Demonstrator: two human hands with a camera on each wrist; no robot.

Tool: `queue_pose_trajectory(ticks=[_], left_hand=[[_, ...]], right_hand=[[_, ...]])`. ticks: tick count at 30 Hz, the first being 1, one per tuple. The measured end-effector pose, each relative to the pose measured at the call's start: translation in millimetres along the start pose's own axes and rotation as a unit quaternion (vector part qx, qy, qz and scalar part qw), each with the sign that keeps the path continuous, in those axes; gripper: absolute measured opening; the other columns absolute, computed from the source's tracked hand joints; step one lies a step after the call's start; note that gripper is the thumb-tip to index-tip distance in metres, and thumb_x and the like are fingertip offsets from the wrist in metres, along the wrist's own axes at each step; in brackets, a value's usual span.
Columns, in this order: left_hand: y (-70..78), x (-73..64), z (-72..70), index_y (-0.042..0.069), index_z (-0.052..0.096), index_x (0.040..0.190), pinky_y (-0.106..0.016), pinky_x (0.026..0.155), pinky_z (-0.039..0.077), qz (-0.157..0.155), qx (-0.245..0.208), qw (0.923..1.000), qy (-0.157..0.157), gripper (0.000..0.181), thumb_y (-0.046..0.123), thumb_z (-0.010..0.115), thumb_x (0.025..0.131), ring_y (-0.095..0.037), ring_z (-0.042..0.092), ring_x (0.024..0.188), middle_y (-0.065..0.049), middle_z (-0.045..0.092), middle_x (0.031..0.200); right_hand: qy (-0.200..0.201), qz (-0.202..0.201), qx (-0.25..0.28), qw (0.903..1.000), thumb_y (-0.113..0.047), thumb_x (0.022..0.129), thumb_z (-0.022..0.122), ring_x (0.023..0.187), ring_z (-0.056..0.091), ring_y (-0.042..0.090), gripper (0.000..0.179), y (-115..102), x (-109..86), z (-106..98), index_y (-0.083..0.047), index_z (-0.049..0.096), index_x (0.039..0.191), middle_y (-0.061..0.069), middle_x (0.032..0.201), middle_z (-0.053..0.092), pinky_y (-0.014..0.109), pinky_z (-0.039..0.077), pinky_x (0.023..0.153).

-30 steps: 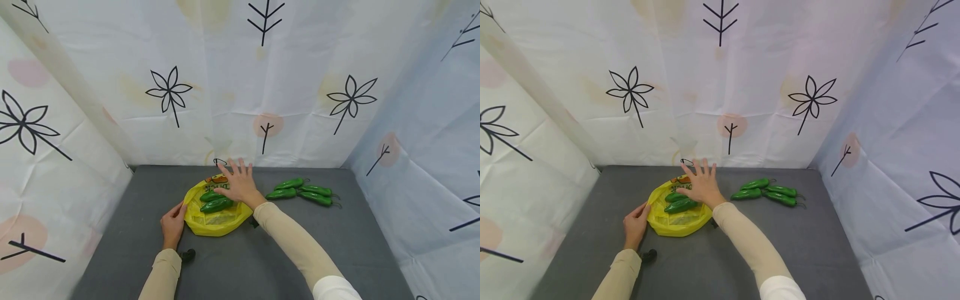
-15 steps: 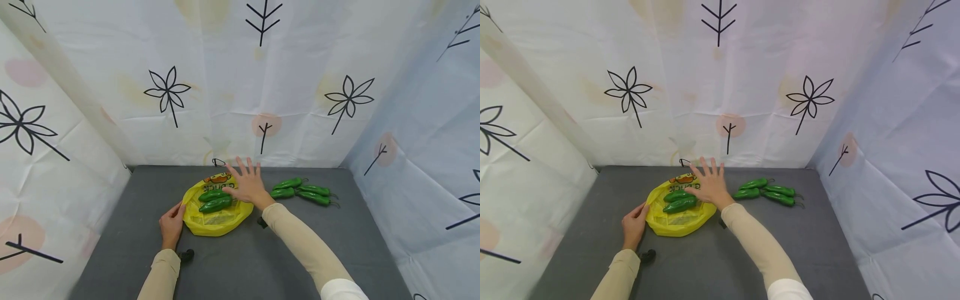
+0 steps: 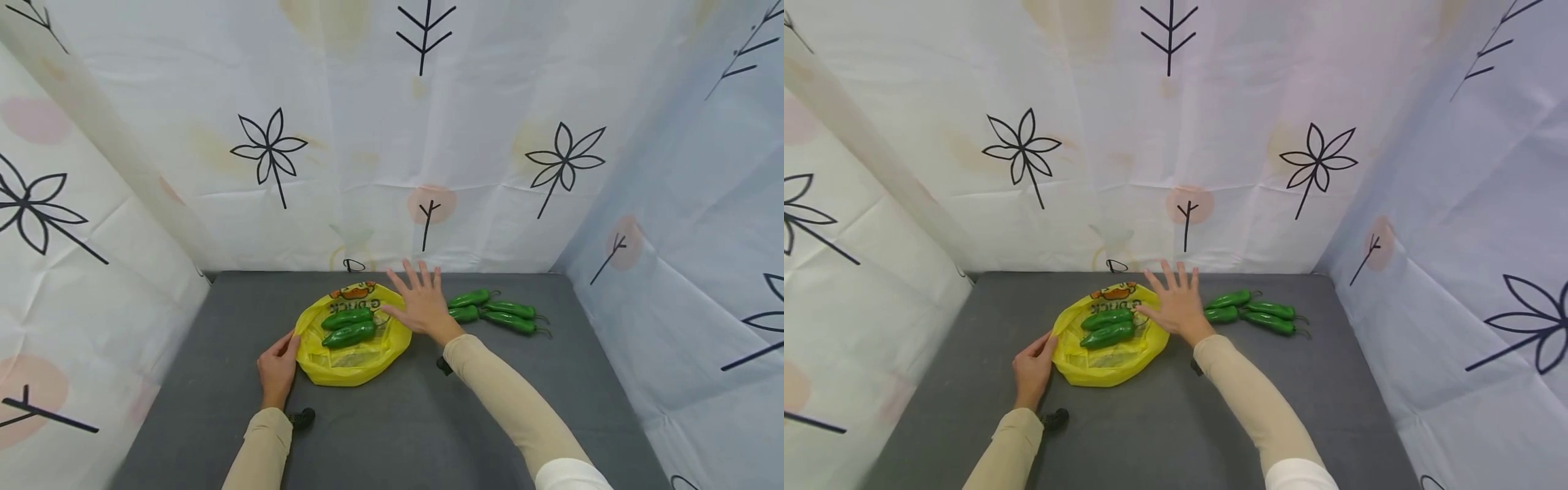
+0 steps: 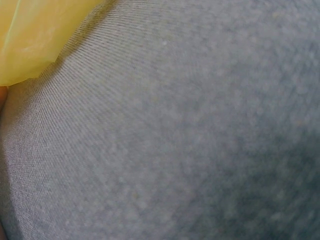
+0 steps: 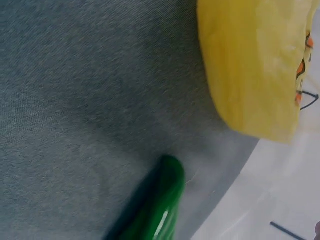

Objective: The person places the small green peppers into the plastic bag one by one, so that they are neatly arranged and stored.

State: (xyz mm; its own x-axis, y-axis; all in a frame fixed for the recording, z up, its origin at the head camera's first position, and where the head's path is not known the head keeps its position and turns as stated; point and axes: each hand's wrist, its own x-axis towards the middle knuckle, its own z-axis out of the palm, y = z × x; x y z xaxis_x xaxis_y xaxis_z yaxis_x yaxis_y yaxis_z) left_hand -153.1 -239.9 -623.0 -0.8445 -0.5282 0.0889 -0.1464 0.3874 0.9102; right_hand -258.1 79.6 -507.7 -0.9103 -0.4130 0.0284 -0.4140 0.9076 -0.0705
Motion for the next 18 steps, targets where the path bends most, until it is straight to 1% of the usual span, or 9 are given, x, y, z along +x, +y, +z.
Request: queue_pose_trajectory(ticks=[2,5,7,10,12,13,14,16,18], left_hand=[[0.6,-1.2,-0.2,0.019,0.076,0.126,-0.003,0.082,0.041,0.003,-0.002,1.0,0.001,0.042,0.048,0.068,0.096,-0.027,0.07,0.114,-0.01,0.076,0.123],[2.4,-2.1,-0.9,0.019,0.075,0.126,0.002,0.079,0.037,0.009,0.002,1.0,0.002,0.041,0.047,0.068,0.097,-0.021,0.07,0.109,-0.009,0.076,0.122],[3.5,-2.6,-1.3,0.02,0.075,0.126,0.002,0.078,0.037,0.01,0.008,0.9999,0.003,0.041,0.047,0.067,0.097,-0.008,0.069,0.102,-0.009,0.076,0.121],[3.8,-3.1,-1.3,0.021,0.075,0.126,0.002,0.078,0.038,0.008,0.013,0.9999,0.001,0.041,0.048,0.067,0.097,0.013,0.059,0.094,-0.008,0.076,0.122],[3.2,-3.1,-0.9,0.022,0.075,0.127,0.001,0.078,0.038,0.006,0.014,0.9999,-0.001,0.042,0.05,0.066,0.097,0.018,0.055,0.092,-0.008,0.076,0.123],[2.7,-3.0,-0.7,0.022,0.075,0.127,0.001,0.079,0.038,0.005,0.014,0.9999,-0.001,0.042,0.05,0.066,0.097,0.017,0.056,0.093,-0.008,0.076,0.123],[2.4,-2.9,-0.6,0.022,0.075,0.127,0.001,0.079,0.038,0.005,0.013,0.9999,-0.001,0.042,0.05,0.066,0.097,0.013,0.059,0.094,-0.008,0.076,0.123],[1.5,-2.6,-0.5,0.022,0.075,0.127,0.0,0.079,0.038,0.006,0.012,0.9999,-0.001,0.043,0.051,0.066,0.097,0.0,0.067,0.1,-0.008,0.076,0.123],[0.7,-2.5,-0.5,0.022,0.075,0.127,-0.001,0.08,0.039,0.006,0.01,0.9999,-0.001,0.043,0.051,0.066,0.097,-0.015,0.07,0.107,-0.009,0.076,0.123]], right_hand=[[-0.005,0.007,-0.002,1.0,-0.076,0.097,0.038,0.16,-0.003,0.042,0.083,3.5,-2.9,1.2,-0.041,0.003,0.164,0.004,0.175,-0.005,0.072,0.001,0.123],[-0.002,0.01,0.007,0.9999,-0.073,0.098,0.041,0.16,-0.002,0.042,0.082,8.6,-7.3,2.3,-0.039,0.007,0.165,0.004,0.175,-0.003,0.073,0.001,0.123],[0.0,0.008,0.007,0.9999,-0.072,0.099,0.042,0.16,0.0,0.042,0.081,12.0,-10.8,2.9,-0.038,0.01,0.165,0.004,0.175,0.0,0.074,0.002,0.123],[0.003,0.008,0.008,0.9999,-0.071,0.099,0.043,0.16,0.003,0.042,0.08,17.7,-15.5,4.2,-0.037,0.013,0.165,0.004,0.175,0.003,0.074,0.003,0.122],[0.003,0.012,0.007,0.9999,-0.072,0.099,0.042,0.16,0.004,0.042,0.08,21.5,-18.4,5.1,-0.036,0.014,0.165,0.005,0.175,0.004,0.074,0.004,0.122],[0.003,0.015,0.006,0.9999,-0.071,0.099,0.041,0.16,0.004,0.042,0.08,23.6,-19.6,6.1,-0.036,0.014,0.165,0.006,0.175,0.005,0.074,0.004,0.123],[0.002,0.019,0.007,0.9998,-0.071,0.099,0.041,0.16,0.004,0.042,0.08,25.7,-20.5,7.2,-0.036,0.014,0.165,0.006,0.174,0.006,0.073,0.003,0.123],[-0.003,0.026,0.006,0.9996,-0.072,0.099,0.039,0.16,0.003,0.041,0.079,29.9,-22.8,10.0,-0.036,0.013,0.165,0.006,0.174,0.006,0.073,0.002,0.123],[-0.01,0.033,0.008,0.9994,-0.072,0.099,0.039,0.16,0.002,0.041,0.08,33.8,-25.2,12.8,-0.036,0.012,0.165,0.006,0.174,0.006,0.073,0.0,0.123]])
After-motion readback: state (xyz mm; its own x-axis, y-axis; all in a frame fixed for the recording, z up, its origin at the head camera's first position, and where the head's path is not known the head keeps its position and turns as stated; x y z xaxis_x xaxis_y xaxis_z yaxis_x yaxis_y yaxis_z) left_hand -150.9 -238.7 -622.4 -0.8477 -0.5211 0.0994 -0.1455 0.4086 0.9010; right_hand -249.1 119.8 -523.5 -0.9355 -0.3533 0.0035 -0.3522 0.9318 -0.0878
